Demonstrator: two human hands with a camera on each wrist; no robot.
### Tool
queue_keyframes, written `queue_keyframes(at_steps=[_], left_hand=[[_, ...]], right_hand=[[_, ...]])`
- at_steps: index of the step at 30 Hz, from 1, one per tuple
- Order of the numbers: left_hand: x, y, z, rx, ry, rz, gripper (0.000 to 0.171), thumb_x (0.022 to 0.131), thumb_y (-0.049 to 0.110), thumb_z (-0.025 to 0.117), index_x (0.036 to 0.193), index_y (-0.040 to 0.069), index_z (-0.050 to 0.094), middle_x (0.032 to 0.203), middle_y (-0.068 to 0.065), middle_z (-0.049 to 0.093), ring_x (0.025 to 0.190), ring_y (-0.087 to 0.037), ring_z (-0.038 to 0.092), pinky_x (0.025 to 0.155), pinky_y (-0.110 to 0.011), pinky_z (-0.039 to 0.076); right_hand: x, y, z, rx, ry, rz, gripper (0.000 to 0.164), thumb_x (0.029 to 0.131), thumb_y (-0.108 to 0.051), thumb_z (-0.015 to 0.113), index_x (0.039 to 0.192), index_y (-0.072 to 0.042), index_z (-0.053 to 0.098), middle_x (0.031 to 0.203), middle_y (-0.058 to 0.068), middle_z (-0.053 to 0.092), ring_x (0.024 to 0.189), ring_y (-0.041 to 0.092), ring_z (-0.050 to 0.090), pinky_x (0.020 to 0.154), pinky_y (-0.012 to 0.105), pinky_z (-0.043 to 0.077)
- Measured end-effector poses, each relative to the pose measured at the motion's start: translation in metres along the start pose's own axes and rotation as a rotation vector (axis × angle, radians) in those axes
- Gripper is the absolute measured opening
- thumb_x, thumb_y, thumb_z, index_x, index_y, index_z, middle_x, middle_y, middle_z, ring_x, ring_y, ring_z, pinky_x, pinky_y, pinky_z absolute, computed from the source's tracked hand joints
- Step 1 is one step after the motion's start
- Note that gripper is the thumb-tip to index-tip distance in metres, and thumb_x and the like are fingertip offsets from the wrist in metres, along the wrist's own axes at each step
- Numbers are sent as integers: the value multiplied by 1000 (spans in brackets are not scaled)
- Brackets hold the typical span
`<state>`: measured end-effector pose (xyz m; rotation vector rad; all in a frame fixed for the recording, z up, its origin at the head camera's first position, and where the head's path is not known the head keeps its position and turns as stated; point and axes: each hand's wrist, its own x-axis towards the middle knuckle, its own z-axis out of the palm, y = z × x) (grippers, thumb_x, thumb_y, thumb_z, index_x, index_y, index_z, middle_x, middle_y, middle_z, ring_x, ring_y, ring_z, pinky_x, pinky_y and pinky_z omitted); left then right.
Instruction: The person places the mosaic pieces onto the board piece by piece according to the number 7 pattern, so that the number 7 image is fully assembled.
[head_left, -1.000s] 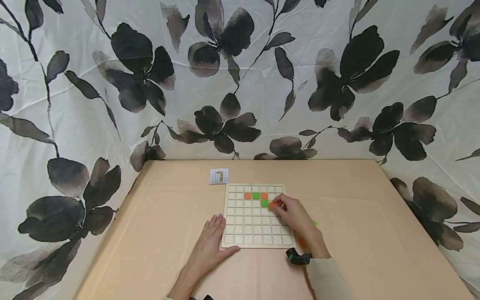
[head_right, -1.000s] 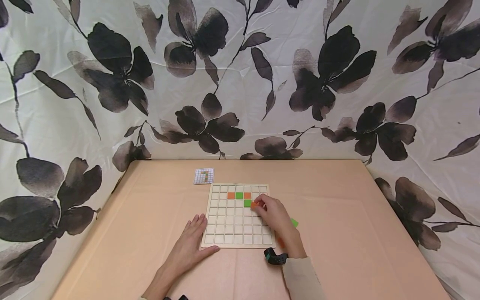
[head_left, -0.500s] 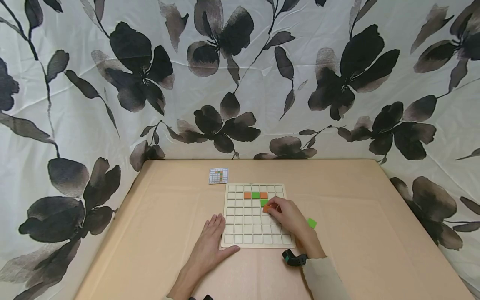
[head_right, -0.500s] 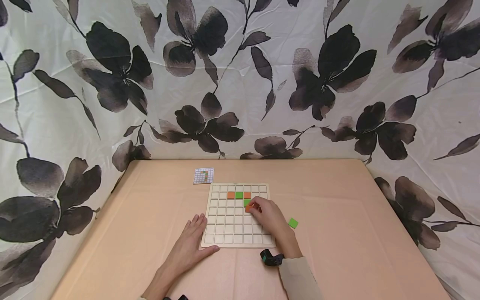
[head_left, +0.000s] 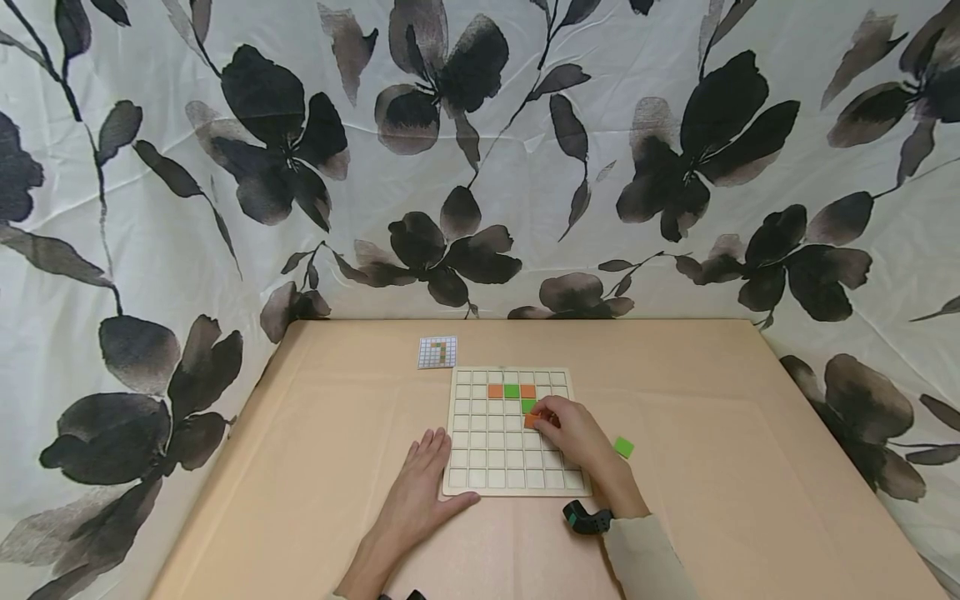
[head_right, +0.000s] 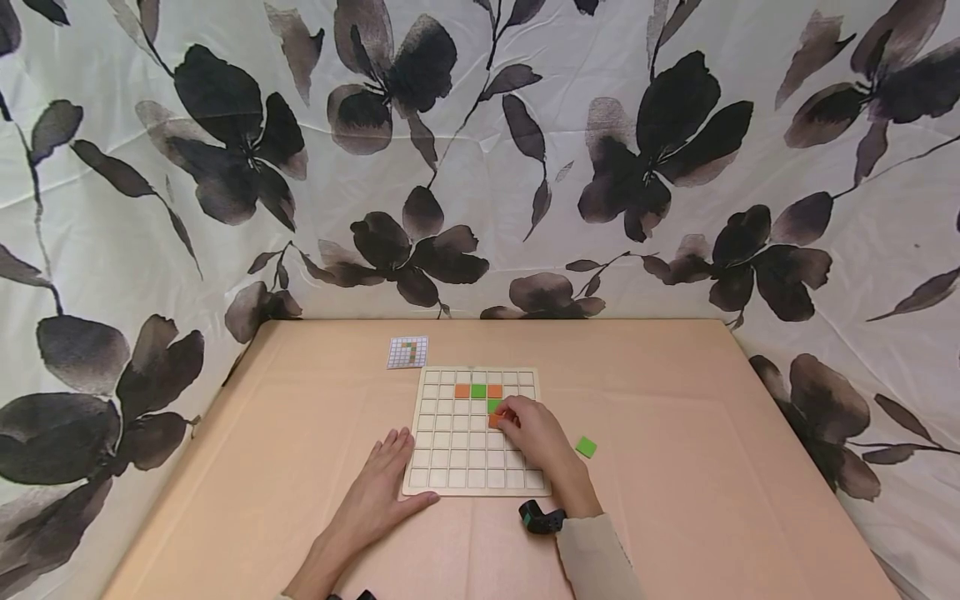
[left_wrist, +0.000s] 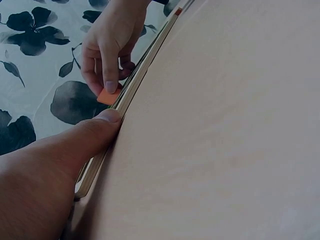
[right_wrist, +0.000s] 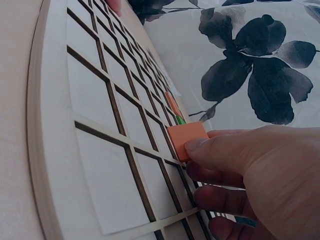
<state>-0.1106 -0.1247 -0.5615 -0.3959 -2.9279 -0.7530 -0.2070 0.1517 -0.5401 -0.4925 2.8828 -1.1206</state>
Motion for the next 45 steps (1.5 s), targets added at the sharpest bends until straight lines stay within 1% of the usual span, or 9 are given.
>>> queue_keyframes(at_steps=[5,12,17,22,29,35,38,41,45], left_hand=[[0,0,0,3,3,3,101,80,66,71,148,-4,44,158,-19,39,152,-34,31,129,-47,22],[-1,-1,1,5,6,5,101,80,66,70,148,-4,44,158,-19,39,151,-34,31,129,-47,23],[-1,-1,2,5,7,4,101,80,67,71,148,-4,44,158,-19,40,151,-34,32,128,-48,23],[-1,-1,2,7,8,5,101,80,66,71,148,-4,44,158,-19,40,151,-34,32,128,-48,24],[-1,-1,2,11,9,6,101,80,66,70,148,-4,44,158,-19,39,151,-34,32,128,-47,24],[-2,-1,3,7,7,2,102,80,67,70,148,-4,44,159,-19,39,152,-33,31,129,-47,22],[-2,-2,4,4,8,1,102,80,67,70,148,-4,44,159,-19,39,152,-33,30,129,-47,22],[-3,-2,4,1,8,2,102,80,67,70,148,-4,43,159,-19,38,152,-34,30,129,-48,22],[-3,-2,4,-1,9,4,102,80,67,70,148,-4,43,159,-20,38,152,-34,30,129,-48,22]], right_hand=[[0,2,1,2,5,-5,10,92,-14,73,101,-16,73,87,-8,64,76,8,53,67,22,49],[-1,3,2,-20,9,-23,14,92,-15,73,105,-15,78,94,-7,68,79,7,54,69,22,49],[-3,1,0,-21,-3,-27,19,93,-16,72,110,-12,79,92,-5,66,77,7,53,66,20,46],[-3,0,0,-14,-6,-24,24,92,-15,72,114,-8,77,89,-5,63,73,7,49,61,18,42],[-4,0,0,-21,-9,-38,26,91,-13,73,116,-6,76,89,-5,62,73,7,48,60,18,41],[-3,2,0,-60,-9,-90,22,91,-13,73,111,-6,78,88,-5,63,73,5,49,62,18,44],[-3,4,1,-62,-1,-113,19,91,-14,73,108,-6,79,87,-6,62,72,4,49,62,18,44],[-3,5,1,-50,3,-114,18,90,-13,73,106,-7,80,86,-6,62,71,3,49,61,18,44],[-4,4,2,-32,2,-90,17,91,-13,73,105,-7,80,87,-5,63,71,4,49,61,18,44]])
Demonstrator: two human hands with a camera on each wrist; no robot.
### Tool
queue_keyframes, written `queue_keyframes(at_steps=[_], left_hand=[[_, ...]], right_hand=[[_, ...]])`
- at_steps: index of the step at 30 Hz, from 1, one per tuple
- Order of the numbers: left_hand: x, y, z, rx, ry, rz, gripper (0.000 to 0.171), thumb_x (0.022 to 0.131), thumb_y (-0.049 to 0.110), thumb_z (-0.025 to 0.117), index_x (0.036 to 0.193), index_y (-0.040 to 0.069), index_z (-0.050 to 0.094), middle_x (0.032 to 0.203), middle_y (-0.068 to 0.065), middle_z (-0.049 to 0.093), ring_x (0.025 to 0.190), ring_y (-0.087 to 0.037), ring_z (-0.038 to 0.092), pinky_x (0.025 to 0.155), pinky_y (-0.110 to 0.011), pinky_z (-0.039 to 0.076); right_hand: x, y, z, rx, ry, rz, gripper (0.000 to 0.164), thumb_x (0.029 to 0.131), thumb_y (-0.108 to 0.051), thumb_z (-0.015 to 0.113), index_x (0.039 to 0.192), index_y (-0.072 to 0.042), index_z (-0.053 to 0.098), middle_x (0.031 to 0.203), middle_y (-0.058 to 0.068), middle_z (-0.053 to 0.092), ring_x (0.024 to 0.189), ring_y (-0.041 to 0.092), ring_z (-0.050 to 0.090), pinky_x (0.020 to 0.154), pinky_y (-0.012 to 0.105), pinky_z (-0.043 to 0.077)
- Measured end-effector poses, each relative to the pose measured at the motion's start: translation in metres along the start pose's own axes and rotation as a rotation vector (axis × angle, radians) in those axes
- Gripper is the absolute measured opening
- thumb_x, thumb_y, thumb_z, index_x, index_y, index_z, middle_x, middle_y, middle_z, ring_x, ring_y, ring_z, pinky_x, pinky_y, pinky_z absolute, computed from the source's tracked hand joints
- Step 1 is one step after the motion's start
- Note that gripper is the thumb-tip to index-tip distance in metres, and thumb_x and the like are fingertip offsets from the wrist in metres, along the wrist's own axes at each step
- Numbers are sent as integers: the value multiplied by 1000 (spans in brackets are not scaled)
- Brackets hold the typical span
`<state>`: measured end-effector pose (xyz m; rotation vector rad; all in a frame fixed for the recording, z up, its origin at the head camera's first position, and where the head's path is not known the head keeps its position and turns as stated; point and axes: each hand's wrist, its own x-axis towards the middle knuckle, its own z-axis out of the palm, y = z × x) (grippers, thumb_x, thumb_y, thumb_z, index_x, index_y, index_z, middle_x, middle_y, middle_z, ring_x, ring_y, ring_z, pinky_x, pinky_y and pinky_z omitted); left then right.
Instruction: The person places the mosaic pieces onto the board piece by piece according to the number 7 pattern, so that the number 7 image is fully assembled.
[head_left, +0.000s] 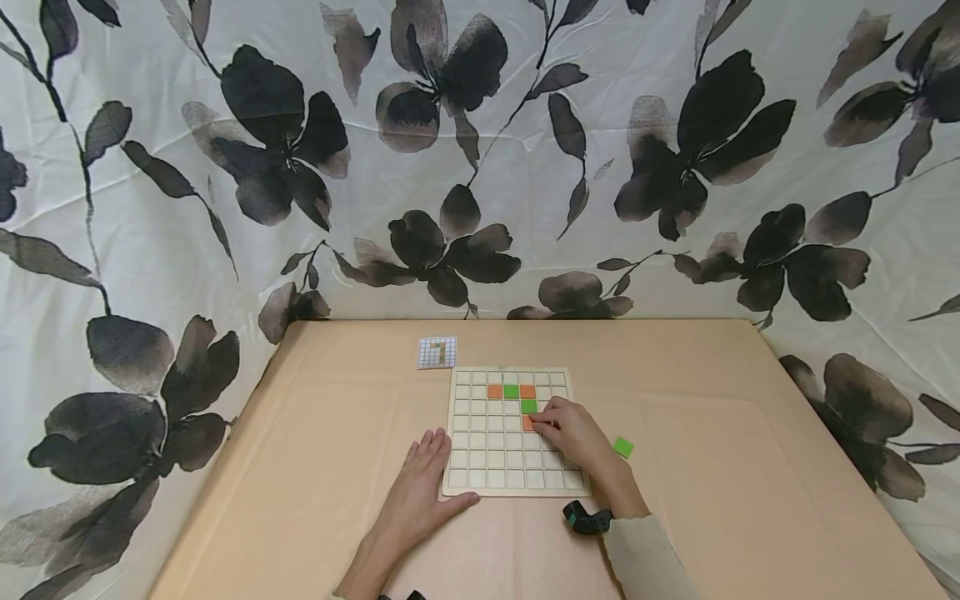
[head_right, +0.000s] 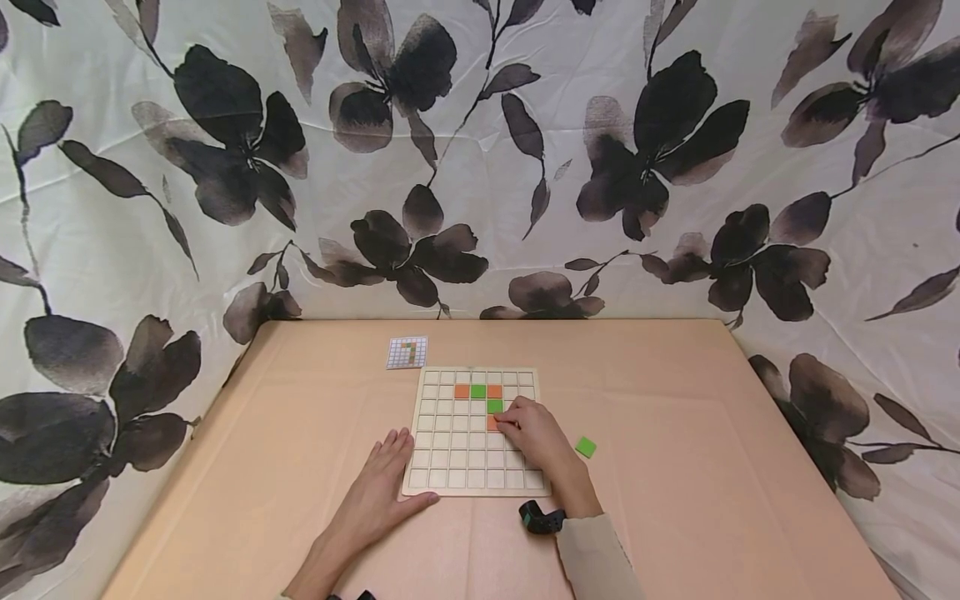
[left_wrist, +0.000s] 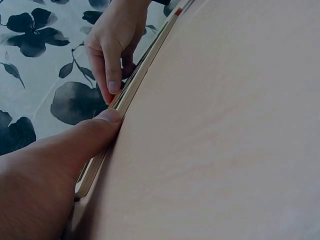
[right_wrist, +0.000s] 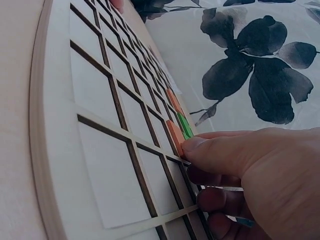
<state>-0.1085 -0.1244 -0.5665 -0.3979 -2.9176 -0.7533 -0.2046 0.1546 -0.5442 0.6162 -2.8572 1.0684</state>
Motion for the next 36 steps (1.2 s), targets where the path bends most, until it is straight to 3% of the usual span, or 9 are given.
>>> queue_keyframes(at_steps=[7,18,36], left_hand=[[0,0,0,5,4,2,101,81,66,70,148,-4,43,159,-20,39,152,-34,31,129,-48,23],[0,0,0,6,6,2,101,80,66,71,148,-4,44,158,-20,39,151,-34,32,129,-48,23],[1,3,-1,1,-1,-9,102,81,67,70,148,-4,43,159,-19,38,152,-34,30,129,-48,22]], right_hand=[[-1,-3,-1,18,-10,62,16,93,-14,72,106,-10,79,91,-6,66,75,7,52,65,19,46],[-1,-4,-3,13,-3,89,11,92,-17,72,102,-15,78,94,-6,70,79,6,56,71,23,51],[1,-1,-7,10,-11,129,8,93,-19,72,100,-16,75,92,-6,67,78,9,55,69,23,50]])
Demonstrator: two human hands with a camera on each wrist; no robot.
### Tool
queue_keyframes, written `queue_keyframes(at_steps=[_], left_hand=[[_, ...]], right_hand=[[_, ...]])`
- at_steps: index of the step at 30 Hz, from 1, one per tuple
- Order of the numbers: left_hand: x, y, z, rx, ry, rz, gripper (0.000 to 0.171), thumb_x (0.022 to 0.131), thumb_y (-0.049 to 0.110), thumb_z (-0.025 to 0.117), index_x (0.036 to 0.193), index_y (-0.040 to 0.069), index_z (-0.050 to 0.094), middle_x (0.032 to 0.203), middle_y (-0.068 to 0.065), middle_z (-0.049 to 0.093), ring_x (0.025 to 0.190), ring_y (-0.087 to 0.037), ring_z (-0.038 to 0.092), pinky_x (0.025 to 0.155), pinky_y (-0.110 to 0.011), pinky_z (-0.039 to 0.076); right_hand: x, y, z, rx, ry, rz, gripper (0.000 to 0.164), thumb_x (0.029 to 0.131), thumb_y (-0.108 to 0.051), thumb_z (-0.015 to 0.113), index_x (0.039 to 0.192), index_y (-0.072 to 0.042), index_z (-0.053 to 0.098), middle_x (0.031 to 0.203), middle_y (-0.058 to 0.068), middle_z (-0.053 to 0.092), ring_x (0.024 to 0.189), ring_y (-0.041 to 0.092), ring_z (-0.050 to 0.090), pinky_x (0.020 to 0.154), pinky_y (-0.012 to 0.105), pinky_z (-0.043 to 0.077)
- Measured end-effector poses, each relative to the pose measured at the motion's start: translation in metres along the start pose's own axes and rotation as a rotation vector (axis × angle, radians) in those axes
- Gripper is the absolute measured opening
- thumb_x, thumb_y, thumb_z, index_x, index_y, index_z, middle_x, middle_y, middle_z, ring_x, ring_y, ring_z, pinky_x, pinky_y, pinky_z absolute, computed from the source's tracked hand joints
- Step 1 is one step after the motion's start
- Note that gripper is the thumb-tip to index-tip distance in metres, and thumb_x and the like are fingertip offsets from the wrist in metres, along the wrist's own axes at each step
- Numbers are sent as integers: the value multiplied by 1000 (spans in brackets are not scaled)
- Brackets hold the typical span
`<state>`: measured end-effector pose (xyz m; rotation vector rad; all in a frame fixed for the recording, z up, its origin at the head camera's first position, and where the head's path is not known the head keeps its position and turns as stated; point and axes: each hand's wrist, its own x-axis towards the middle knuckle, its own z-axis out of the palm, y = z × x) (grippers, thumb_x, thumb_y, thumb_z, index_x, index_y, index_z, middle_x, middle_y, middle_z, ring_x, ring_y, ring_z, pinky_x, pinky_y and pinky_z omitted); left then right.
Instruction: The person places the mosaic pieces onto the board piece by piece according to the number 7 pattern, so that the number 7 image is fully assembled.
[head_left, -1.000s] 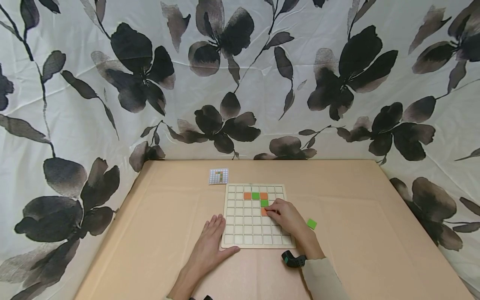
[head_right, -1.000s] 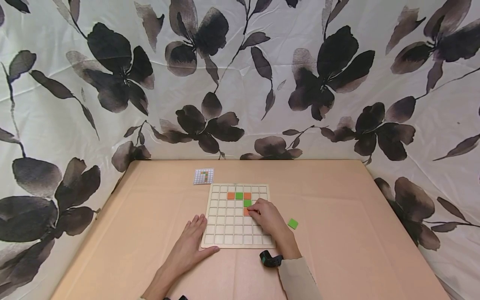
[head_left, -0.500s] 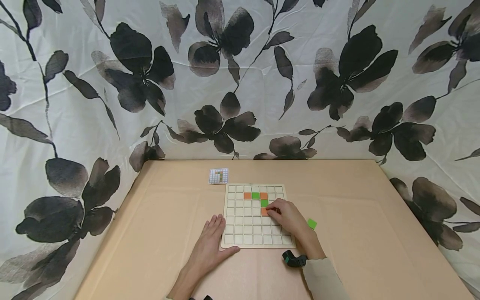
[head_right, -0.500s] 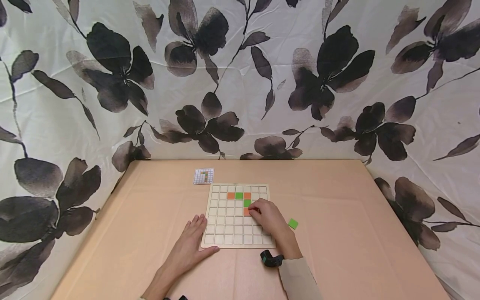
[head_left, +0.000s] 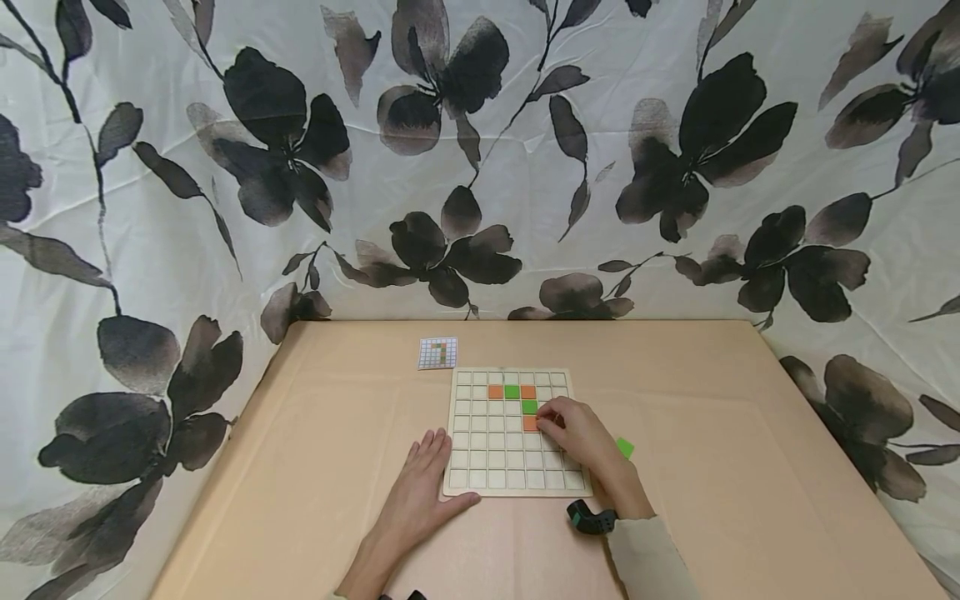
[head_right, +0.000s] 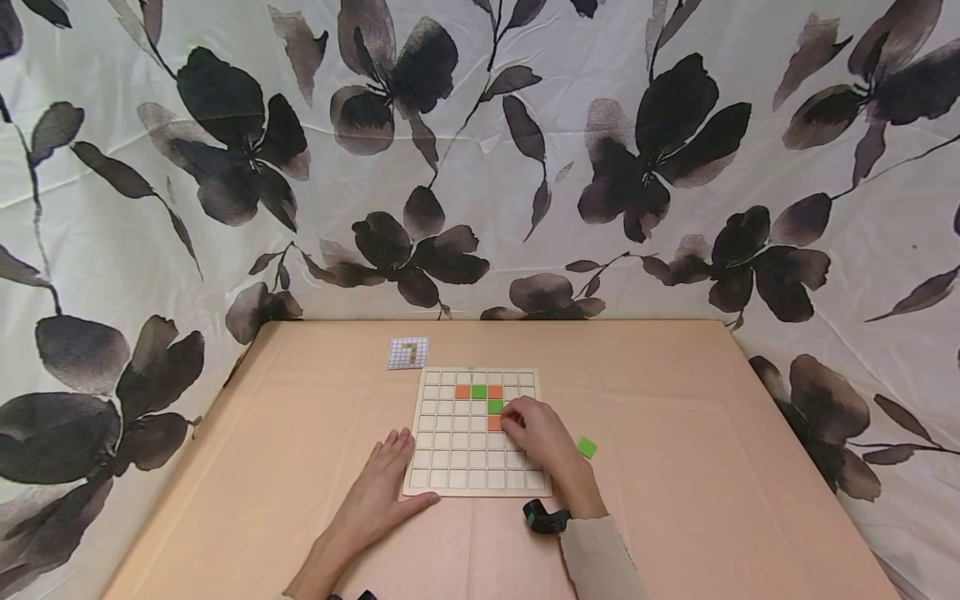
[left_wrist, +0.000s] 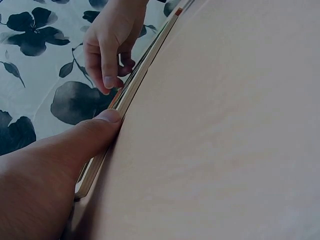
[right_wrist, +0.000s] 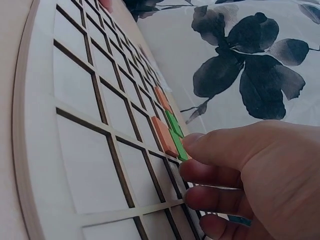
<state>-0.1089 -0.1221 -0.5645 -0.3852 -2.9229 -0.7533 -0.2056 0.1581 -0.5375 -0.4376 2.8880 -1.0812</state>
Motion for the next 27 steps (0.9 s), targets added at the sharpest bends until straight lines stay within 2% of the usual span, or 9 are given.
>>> queue_keyframes(at_steps=[27], left_hand=[[-2,-1,0,-11,6,4,102,81,67,70,148,-4,43,159,-20,38,152,-34,30,129,-48,22]], right_hand=[[-7,1,-8,17,33,35,19,91,-22,73,108,-13,70,88,-6,61,80,12,53,69,22,48]])
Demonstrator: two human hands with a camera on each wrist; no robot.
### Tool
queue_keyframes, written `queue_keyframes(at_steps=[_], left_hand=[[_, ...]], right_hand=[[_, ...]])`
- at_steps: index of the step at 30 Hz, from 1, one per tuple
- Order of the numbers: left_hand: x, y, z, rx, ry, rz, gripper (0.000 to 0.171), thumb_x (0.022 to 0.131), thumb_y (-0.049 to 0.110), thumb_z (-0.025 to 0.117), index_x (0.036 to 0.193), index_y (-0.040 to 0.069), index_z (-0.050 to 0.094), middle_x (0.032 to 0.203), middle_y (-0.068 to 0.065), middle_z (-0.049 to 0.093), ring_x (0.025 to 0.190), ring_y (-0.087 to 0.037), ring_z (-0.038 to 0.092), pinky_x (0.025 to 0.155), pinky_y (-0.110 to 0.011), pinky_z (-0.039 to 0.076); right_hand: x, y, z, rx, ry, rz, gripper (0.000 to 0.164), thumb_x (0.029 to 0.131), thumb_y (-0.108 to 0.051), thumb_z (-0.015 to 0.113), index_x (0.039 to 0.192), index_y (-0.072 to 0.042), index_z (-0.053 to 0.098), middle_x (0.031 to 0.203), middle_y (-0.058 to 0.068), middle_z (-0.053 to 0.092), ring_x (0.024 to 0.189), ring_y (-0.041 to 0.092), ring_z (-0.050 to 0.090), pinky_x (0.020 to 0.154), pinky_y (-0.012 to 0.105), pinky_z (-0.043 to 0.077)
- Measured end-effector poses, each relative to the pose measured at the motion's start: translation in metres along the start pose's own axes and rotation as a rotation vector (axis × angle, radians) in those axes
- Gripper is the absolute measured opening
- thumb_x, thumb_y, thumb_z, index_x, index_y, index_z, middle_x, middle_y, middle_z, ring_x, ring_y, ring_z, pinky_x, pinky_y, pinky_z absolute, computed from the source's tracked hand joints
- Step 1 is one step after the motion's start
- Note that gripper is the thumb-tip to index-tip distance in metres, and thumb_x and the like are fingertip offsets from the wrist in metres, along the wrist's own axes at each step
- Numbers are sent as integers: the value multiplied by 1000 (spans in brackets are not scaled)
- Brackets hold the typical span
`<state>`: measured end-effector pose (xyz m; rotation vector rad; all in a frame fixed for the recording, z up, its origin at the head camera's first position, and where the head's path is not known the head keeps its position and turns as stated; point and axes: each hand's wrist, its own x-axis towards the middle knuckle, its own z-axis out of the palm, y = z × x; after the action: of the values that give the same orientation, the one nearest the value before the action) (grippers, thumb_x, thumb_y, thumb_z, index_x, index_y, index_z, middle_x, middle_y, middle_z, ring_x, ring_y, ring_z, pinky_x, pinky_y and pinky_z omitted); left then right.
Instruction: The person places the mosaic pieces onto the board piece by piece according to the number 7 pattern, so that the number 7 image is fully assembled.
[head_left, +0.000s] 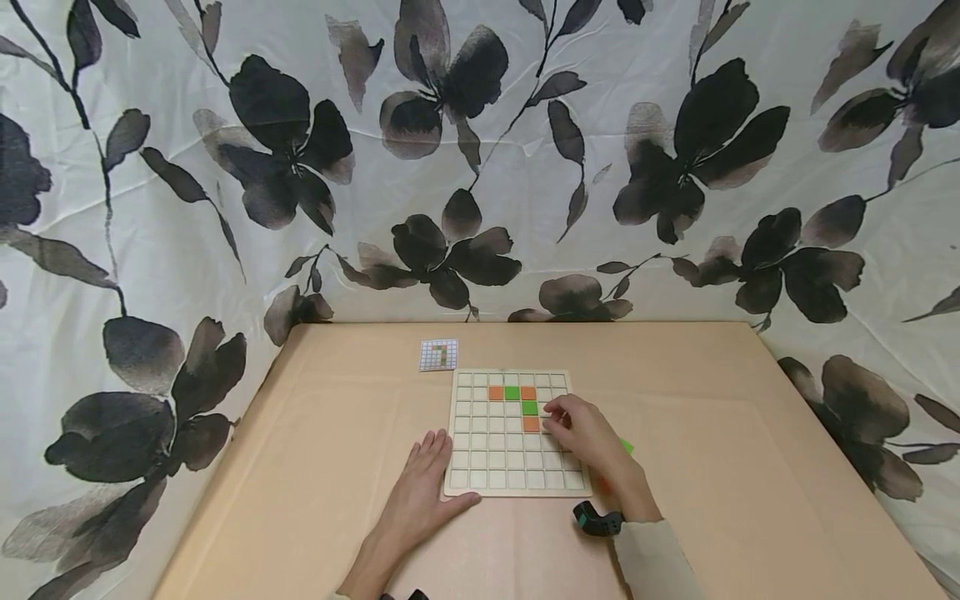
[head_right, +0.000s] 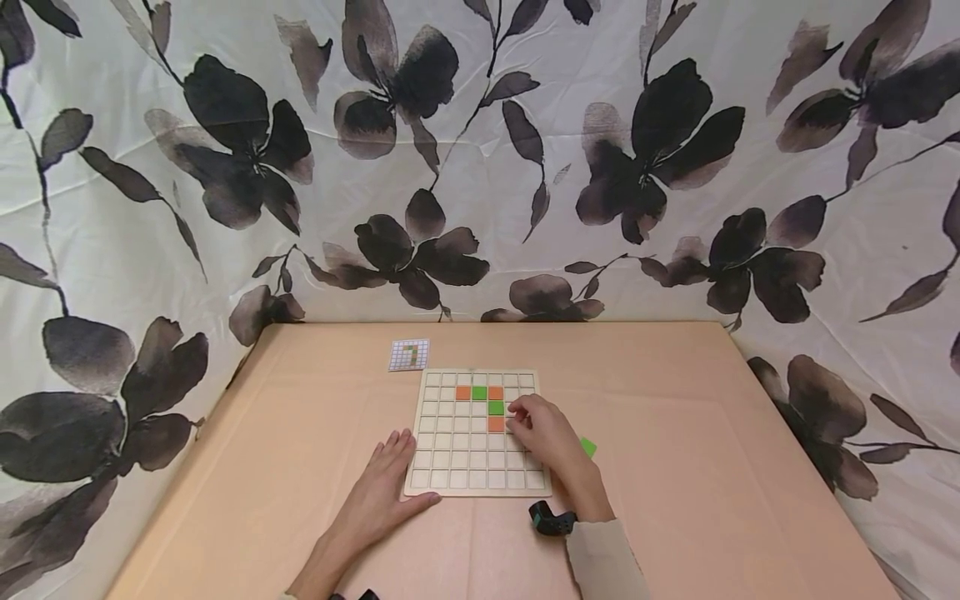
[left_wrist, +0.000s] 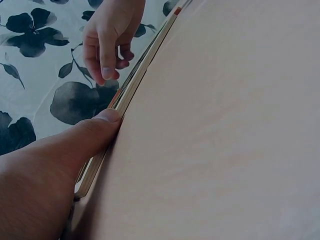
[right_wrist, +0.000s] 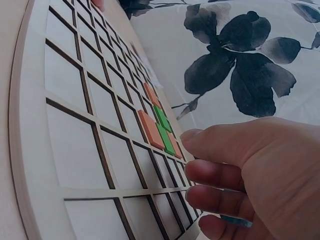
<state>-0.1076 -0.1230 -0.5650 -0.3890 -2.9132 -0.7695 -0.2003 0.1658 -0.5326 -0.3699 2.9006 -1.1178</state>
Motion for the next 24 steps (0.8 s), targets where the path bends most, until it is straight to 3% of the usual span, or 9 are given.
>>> queue_keyframes(at_steps=[24], left_hand=[[0,1,-1,0,1,-1,101,81,65,71,148,-4,43,159,-20,38,152,-35,30,129,-49,22]], right_hand=[[-10,14,-19,22,-1,61,28,92,-21,72,117,-8,67,100,1,64,87,15,55,72,21,52]])
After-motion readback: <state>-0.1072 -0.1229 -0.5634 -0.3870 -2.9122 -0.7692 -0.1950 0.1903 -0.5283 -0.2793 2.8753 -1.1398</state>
